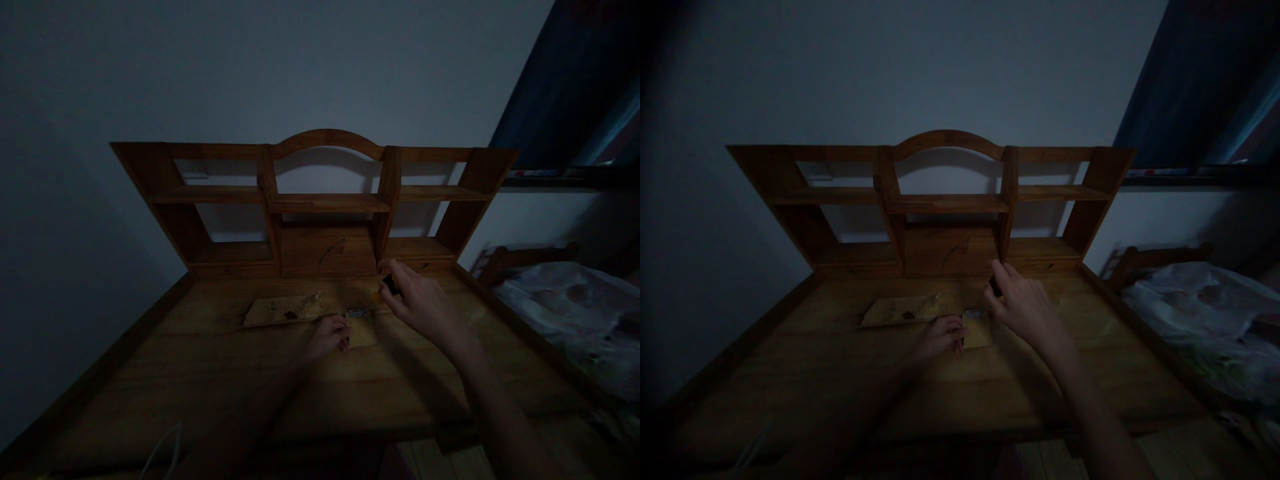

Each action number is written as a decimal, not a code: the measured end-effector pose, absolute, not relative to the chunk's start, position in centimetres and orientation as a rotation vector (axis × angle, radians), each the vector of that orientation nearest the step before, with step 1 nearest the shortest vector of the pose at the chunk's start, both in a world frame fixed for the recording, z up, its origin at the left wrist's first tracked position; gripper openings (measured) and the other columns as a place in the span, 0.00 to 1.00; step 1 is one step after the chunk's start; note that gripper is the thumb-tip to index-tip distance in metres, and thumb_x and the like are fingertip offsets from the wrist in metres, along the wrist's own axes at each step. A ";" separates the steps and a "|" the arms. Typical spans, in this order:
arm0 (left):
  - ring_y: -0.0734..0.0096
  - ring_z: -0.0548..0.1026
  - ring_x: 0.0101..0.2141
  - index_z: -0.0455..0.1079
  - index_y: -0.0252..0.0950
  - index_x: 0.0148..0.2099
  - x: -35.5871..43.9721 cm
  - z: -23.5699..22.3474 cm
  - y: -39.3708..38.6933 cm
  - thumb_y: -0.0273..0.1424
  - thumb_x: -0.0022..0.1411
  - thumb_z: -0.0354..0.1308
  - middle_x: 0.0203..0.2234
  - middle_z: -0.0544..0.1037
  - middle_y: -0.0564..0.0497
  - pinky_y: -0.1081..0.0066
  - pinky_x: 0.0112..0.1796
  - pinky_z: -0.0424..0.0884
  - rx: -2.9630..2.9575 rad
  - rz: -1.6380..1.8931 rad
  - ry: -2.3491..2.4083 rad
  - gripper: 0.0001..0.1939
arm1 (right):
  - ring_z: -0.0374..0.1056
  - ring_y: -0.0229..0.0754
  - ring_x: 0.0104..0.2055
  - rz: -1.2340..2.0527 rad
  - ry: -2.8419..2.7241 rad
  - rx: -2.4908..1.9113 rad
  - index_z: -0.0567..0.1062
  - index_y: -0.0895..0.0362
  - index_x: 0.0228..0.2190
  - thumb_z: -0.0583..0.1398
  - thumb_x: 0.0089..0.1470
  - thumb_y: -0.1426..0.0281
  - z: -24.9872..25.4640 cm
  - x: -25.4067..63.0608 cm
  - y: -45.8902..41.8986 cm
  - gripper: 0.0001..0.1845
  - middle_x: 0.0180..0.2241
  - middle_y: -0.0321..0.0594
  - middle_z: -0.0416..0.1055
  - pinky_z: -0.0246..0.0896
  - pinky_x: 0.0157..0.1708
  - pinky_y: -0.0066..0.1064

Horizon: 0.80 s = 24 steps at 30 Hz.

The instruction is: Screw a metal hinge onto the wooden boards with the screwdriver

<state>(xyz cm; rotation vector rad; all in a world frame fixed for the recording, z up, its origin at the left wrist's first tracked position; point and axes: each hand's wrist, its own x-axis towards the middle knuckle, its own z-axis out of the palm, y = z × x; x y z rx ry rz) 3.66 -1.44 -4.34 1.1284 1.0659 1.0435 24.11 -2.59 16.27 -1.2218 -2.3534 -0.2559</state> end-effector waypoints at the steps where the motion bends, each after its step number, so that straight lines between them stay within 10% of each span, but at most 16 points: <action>1: 0.73 0.71 0.15 0.63 0.34 0.34 3.7 -4.4 -1.4 0.48 0.47 0.70 0.17 0.72 0.55 0.74 0.18 0.67 1.129 1.045 1.064 0.27 | 0.72 0.47 0.35 -0.277 -2.343 -1.262 0.66 0.55 0.50 0.49 0.62 0.62 16.2 24.1 -2.6 0.18 0.39 0.45 0.75 0.59 0.31 0.33; 24: 0.74 0.70 0.14 0.63 0.34 0.31 3.9 -3.8 -1.6 0.46 0.48 0.70 0.16 0.72 0.55 0.75 0.18 0.66 1.126 1.052 1.095 0.24 | 0.73 0.49 0.36 -0.271 -2.362 -1.299 0.66 0.55 0.50 0.46 0.65 0.59 16.3 24.0 -2.6 0.19 0.40 0.45 0.74 0.60 0.32 0.35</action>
